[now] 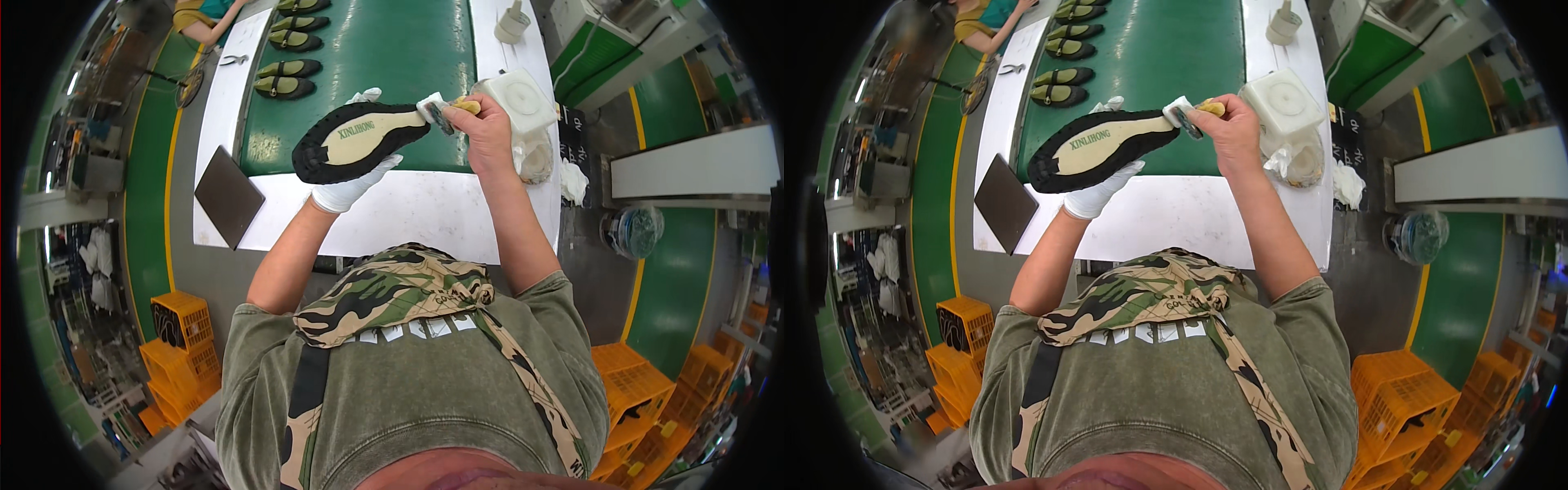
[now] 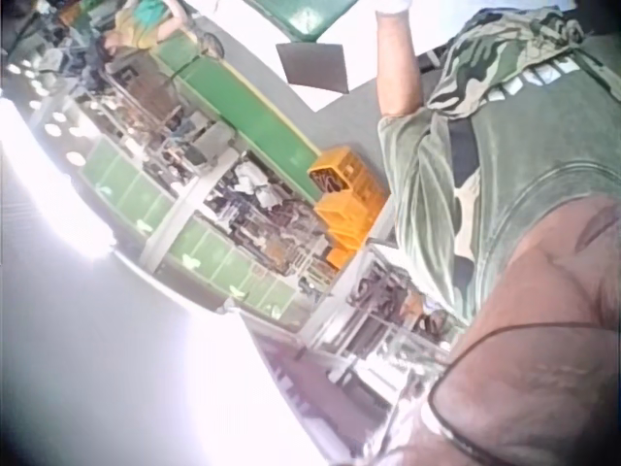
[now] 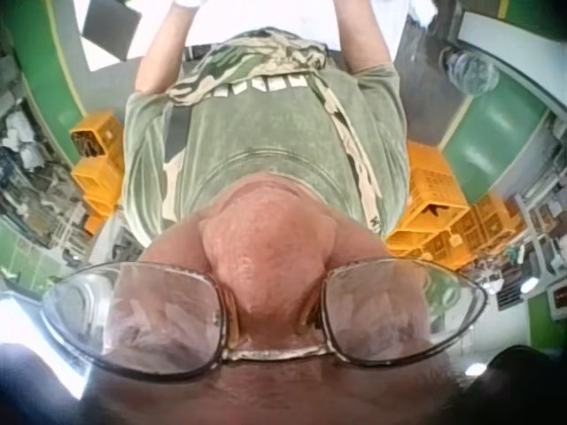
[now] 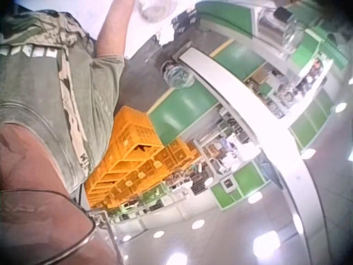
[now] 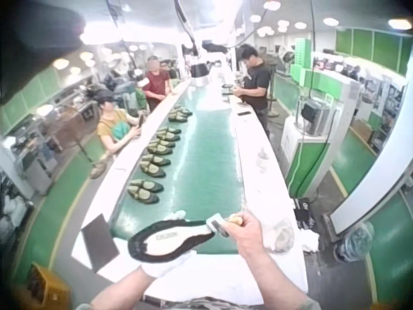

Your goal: Apply adhesive or primer to the edges of shoe soles using a brush and liquid from a container on an assembly line.

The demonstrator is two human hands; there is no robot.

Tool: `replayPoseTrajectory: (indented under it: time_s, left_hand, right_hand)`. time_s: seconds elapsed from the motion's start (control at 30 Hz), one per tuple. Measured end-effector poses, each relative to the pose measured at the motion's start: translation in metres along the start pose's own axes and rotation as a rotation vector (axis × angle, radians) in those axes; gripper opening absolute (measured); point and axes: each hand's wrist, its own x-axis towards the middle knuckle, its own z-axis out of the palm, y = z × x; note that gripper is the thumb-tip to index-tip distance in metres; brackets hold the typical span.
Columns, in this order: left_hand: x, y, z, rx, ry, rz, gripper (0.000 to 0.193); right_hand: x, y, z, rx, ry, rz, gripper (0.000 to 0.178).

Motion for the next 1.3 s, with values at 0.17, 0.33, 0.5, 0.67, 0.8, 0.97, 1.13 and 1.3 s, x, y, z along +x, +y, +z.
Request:
replayPoseTrajectory:
  time_s: [0.17, 0.33, 0.5, 0.67, 0.8, 0.97, 1.13, 1.3]
  left_hand:
    - [0.003, 0.026, -0.001, 0.137, 0.123, 0.119, 0.061]
    - [-0.008, 0.022, 0.011, 0.104, 0.310, 0.006, 0.065]
    - [-0.024, 0.034, 0.010, 0.211, 0.334, -0.171, 0.062]
    - [-0.032, 0.062, -0.004, 0.091, 0.392, -0.409, 0.057]
    - [-0.057, 0.060, -0.019, -0.245, 0.357, -0.636, 0.060]
    - [-0.087, 0.069, -0.050, -0.424, 0.277, -0.715, 0.057]
    - [-0.132, 0.065, -0.078, -0.636, 0.259, -0.709, 0.066]
    - [-0.178, 0.067, -0.104, -0.927, 0.408, -0.740, 0.066]
  right_hand:
    - [0.004, -0.004, 0.019, 0.024, -0.049, 0.095, 0.019]
    - [-0.005, -0.020, 0.052, 0.096, -0.173, 0.187, 0.019]
    - [-0.008, -0.034, 0.084, 0.197, -0.343, 0.197, 0.019]
    - [-0.011, -0.044, 0.118, 0.199, -0.488, 0.202, 0.019]
    - [-0.006, -0.034, 0.144, 0.188, -0.598, 0.134, 0.019]
    - [-0.005, -0.011, 0.184, 0.161, -0.713, 0.101, 0.019]
    - [-0.011, 0.018, 0.219, 0.057, -0.882, 0.019, 0.019]
    - [-0.034, 0.047, 0.250, 0.020, -1.082, 0.087, 0.020]
